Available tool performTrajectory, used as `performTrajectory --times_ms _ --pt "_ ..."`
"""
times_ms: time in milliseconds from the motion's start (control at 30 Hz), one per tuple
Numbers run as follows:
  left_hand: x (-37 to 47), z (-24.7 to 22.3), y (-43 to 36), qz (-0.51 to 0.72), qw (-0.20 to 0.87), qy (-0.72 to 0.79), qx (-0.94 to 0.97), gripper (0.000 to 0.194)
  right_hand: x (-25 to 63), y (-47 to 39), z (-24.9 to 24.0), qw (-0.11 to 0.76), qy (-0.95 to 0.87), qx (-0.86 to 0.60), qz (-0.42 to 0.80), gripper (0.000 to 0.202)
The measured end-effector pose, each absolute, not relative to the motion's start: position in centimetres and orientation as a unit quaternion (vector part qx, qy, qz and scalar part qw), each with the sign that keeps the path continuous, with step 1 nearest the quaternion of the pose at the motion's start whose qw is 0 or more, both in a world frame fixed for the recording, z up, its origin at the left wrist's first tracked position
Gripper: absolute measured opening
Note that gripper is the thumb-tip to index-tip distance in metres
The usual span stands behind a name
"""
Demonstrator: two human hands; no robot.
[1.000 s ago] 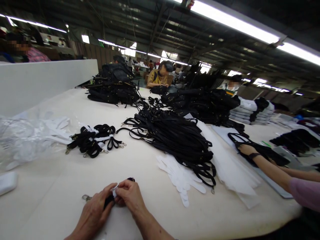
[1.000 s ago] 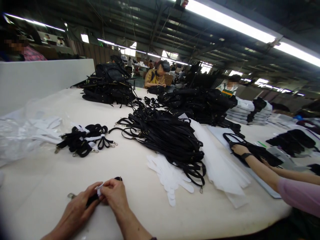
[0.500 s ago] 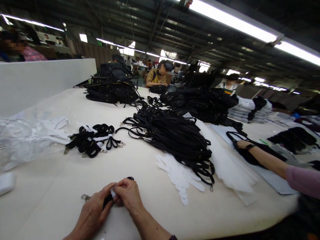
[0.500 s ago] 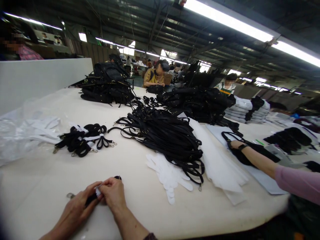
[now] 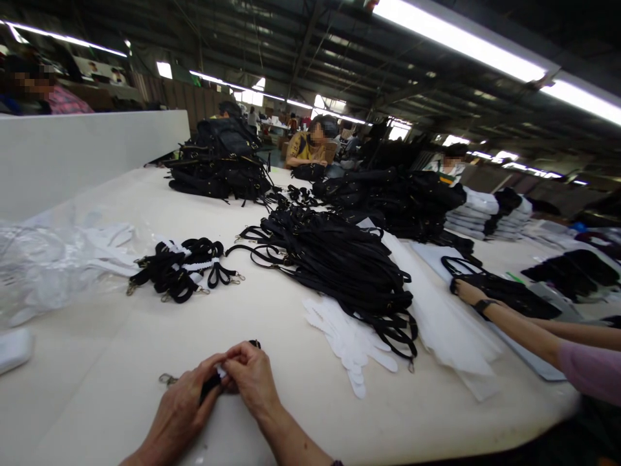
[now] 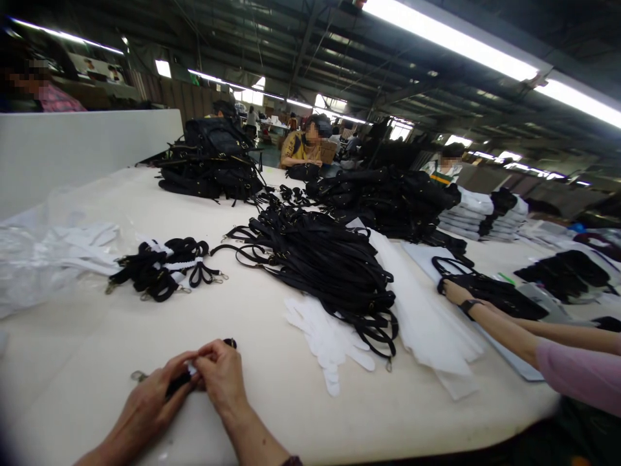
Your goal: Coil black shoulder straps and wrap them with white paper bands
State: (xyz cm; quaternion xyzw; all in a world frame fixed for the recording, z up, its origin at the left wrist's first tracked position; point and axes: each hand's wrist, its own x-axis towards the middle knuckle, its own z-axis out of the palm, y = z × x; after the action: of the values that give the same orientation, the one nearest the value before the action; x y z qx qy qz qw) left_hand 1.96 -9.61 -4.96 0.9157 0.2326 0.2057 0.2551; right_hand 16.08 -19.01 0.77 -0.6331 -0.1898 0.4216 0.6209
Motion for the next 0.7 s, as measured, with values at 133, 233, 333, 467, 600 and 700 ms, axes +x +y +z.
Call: performTrajectory --times_ms 133,233,333,467,600,700 --pt "1.9 -4.9 -9.7 0.184 0.285 0.265 0.903 0.050 16.1 -19.3 1.1 0.619 -0.206 -0.650 0.390 0.006" --pt "2.0 -5.0 -9.9 0.178 0.288 0.277 0.899 0.046 16.0 -19.5 1.2 0.623 -0.223 -0.655 0.367 0.006" --pt "2.0 -5.1 -9.9 0.174 0.289 0.282 0.898 0.040 16.0 -19.7 0.9 0.624 -0.226 -0.656 0.359 0.006" --pt "1.9 -4.4 -9.7 0.170 0.297 0.276 0.898 0.036 16.1 -19.8 0.6 0.618 -0.221 -0.657 0.370 0.006" --pt "2.1 -3.2 -9.5 0.174 0.334 0.255 0.891 0.034 16.3 -19.8 0.3 0.617 -0.223 -0.658 0.370 0.007" --pt "2.5 -2.6 -9.5 0.207 0.355 0.262 0.873 0.028 16.3 -19.8 0.2 0.613 -0.222 -0.661 0.373 0.010"
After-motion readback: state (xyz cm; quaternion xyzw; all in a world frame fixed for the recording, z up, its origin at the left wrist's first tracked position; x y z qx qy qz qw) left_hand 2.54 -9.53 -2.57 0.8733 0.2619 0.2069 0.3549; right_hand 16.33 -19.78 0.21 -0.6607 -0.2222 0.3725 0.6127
